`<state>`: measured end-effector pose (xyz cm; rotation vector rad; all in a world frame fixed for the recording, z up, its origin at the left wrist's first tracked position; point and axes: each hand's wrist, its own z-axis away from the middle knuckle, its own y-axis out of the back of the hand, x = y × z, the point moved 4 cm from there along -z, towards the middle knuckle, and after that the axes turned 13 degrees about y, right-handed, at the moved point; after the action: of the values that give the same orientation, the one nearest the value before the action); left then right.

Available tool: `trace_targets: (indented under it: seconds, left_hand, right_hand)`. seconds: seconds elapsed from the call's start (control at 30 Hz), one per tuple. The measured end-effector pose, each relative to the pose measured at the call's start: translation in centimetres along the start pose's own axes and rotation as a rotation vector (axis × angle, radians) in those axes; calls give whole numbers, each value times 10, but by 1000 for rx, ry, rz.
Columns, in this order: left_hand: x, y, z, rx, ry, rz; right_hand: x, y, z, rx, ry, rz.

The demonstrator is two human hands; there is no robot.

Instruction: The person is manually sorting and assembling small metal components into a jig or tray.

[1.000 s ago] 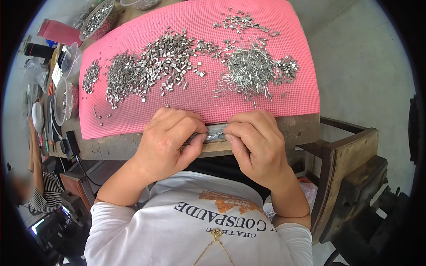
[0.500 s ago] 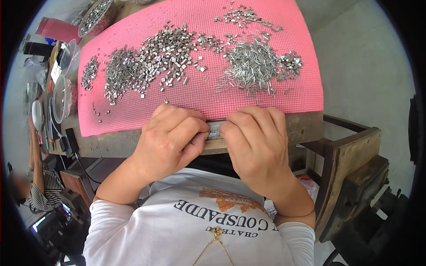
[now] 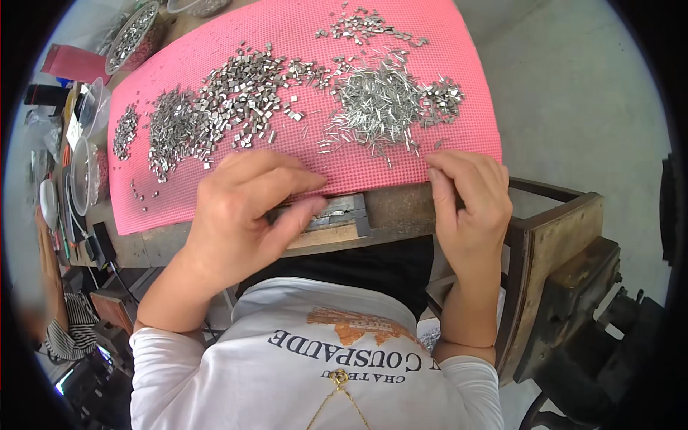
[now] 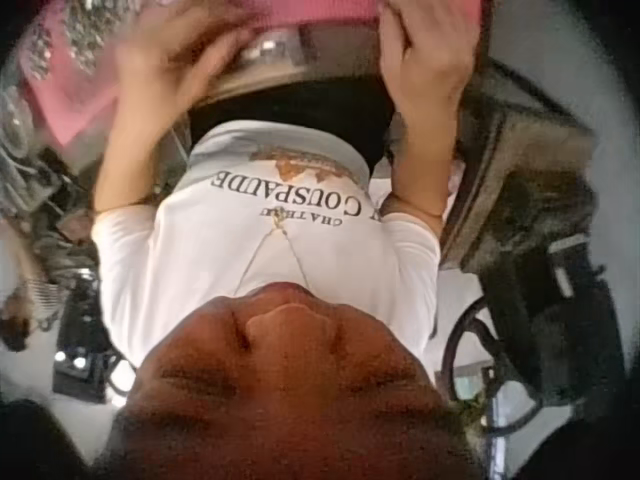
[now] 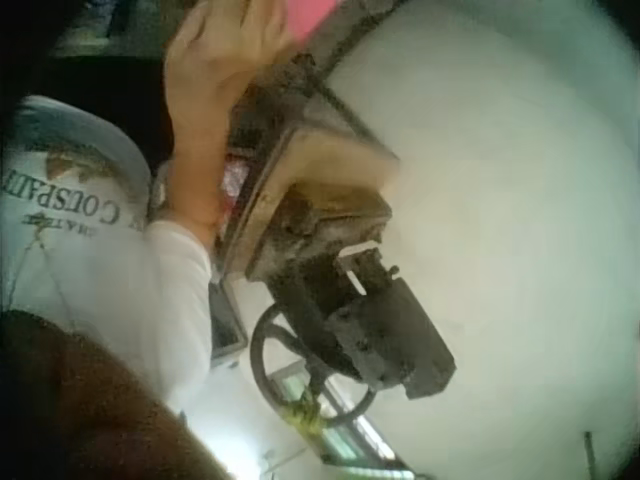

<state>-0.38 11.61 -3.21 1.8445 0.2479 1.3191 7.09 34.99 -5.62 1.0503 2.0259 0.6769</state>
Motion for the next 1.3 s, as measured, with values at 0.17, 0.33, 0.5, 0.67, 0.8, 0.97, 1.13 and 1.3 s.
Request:
trace_targets:
  seconds: [0.17,0.33,0.5,0.67,0.8,0.97,1.13,1.3]
  left_hand:
    - [6,-7,-31,22,-157,-402]
    - [-8,14,-41,223,-48,-628]
    - [-22,22,-35,237,23,-679]
    - [-25,26,-33,243,55,-605]
    - [-23,24,-36,176,53,-478]
    - [-28,22,-59,155,-5,-468]
    - [-34,13,-91,88,-23,-384]
    - [-36,11,-118,71,-46,-392]
  right_hand:
    - [10,-5,-2,10,17,-7]
    - [8,-12,-7,-2,56,-13]
    - [4,-18,-14,-15,94,-50]
    - [-6,-23,-27,-23,148,-69]
    - [-12,-28,-39,-43,199,-79]
    - [-11,-37,-68,-138,239,-22]
    - [14,-48,-107,-203,281,115]
    - [37,-56,-137,-324,261,100]
